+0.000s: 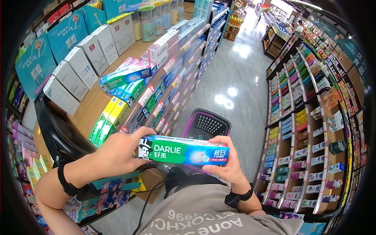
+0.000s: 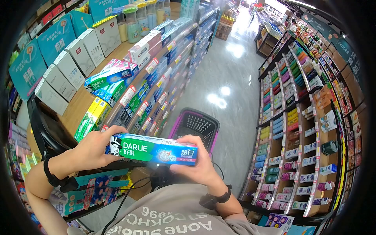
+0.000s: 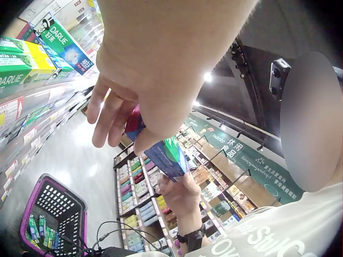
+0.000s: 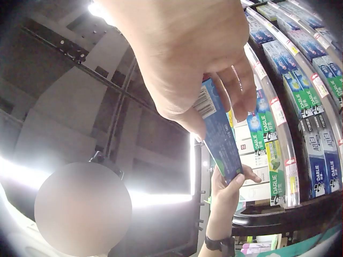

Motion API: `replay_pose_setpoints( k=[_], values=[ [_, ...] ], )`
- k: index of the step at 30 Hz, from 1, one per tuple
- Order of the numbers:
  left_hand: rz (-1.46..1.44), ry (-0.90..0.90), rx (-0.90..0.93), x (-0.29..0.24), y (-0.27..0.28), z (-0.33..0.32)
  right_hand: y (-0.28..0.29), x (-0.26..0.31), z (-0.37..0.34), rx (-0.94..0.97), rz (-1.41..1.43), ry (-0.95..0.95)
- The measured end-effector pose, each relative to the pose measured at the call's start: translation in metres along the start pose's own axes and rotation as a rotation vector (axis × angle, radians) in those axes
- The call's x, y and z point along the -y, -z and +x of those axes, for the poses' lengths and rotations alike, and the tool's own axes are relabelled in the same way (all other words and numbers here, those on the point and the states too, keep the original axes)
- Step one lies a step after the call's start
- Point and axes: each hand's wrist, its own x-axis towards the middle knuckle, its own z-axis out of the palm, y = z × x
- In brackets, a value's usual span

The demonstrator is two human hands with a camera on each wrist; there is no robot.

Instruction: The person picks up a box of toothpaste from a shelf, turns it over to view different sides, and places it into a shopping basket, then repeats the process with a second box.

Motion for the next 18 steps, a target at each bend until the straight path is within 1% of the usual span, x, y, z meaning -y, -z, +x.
replay_pose_setpoints(
  k=[4, 18],
  values=[
    [-0.009, 0.073, 0.033, -0.0019, 0.0010, 0.0007, -0.0002, 0.0013, 0.0001, -0.002, -0.006, -0.004],
    [-0.018, 0.073, 0.033, -0.0010, 0.0016, 0.0008, -0.0016, 0.0011, 0.0018, -0.023, -0.021, -0.010]
  ],
)
